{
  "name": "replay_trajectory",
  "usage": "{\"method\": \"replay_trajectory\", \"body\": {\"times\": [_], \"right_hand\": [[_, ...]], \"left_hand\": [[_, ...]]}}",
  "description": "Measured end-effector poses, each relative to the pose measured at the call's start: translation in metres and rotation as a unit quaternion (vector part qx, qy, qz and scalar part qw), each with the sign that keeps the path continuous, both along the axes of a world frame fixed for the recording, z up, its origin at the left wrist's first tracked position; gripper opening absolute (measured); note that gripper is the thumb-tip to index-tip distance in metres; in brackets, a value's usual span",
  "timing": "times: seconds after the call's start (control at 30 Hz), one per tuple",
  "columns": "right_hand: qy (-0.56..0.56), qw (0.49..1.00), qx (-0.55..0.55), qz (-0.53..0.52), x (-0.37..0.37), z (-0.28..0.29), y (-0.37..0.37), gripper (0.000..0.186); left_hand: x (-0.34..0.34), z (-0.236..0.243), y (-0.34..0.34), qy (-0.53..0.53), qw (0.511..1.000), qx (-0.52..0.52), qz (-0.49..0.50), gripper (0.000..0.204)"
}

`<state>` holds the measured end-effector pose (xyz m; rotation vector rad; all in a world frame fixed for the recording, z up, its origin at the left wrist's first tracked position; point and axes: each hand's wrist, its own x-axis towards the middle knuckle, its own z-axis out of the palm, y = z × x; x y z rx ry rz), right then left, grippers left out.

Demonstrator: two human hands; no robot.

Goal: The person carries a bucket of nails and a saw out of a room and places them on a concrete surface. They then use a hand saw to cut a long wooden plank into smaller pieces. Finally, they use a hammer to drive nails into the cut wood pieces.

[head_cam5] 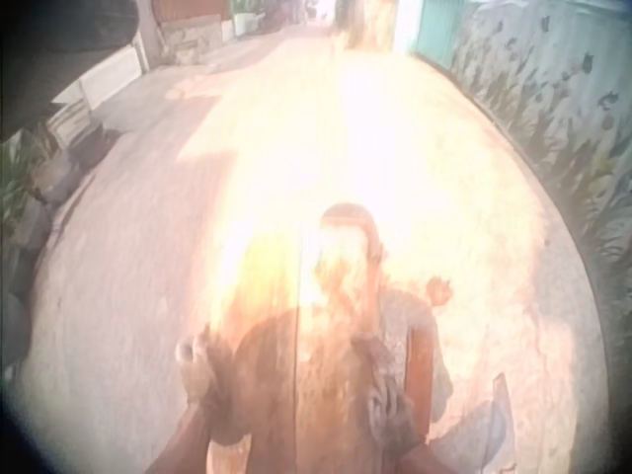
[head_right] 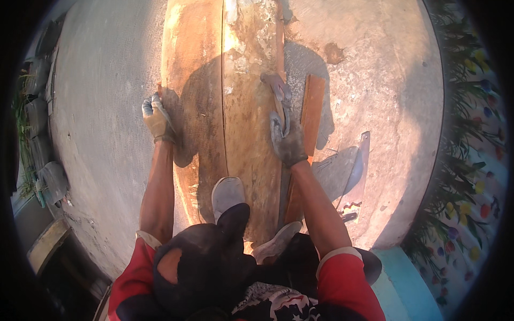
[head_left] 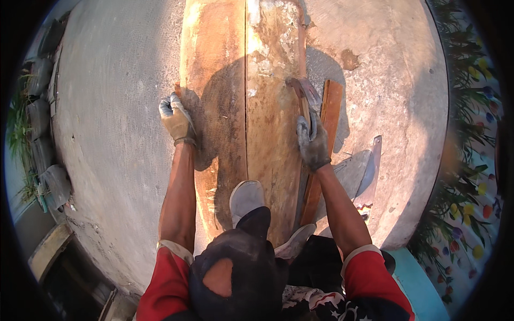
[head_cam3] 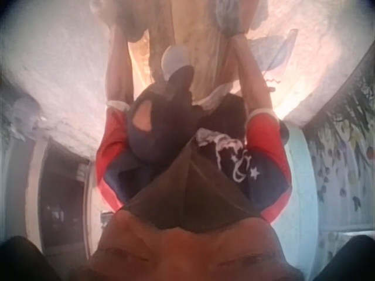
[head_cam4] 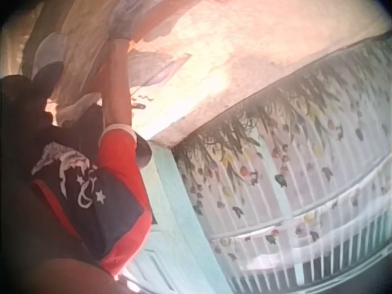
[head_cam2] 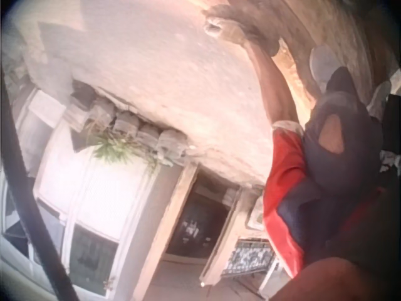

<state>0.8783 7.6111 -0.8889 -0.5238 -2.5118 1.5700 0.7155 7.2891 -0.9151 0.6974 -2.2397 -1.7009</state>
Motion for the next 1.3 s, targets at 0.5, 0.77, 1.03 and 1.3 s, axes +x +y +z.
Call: {"method": "replay_trajectory", "body": {"times": [0.5, 0.77, 1.03, 1.3], "right_hand": [[-0.242, 0.932, 0.232, 0.140, -0.051, 0.097, 0.044, 0.037], [-0.365, 0.838, 0.297, 0.276, -0.089, 0.152, 0.075, 0.029], [-0.298, 0.951, 0.039, 0.074, -0.013, 0.099, 0.062, 0.038], [-0.249, 0.968, -0.040, -0.008, 0.018, 0.084, 0.039, 0.040]], "left_hand": [[0.014, -0.005, 0.006, 0.014, 0.995, -0.090, 0.044, 0.020], [-0.008, 0.040, 0.133, 0.100, 0.904, -0.187, -0.372, 0.027], [-0.028, 0.022, 0.135, 0.080, 0.865, -0.273, -0.413, 0.040], [-0.040, 0.026, 0.145, 0.086, 0.770, -0.307, -0.553, 0.036]]}}
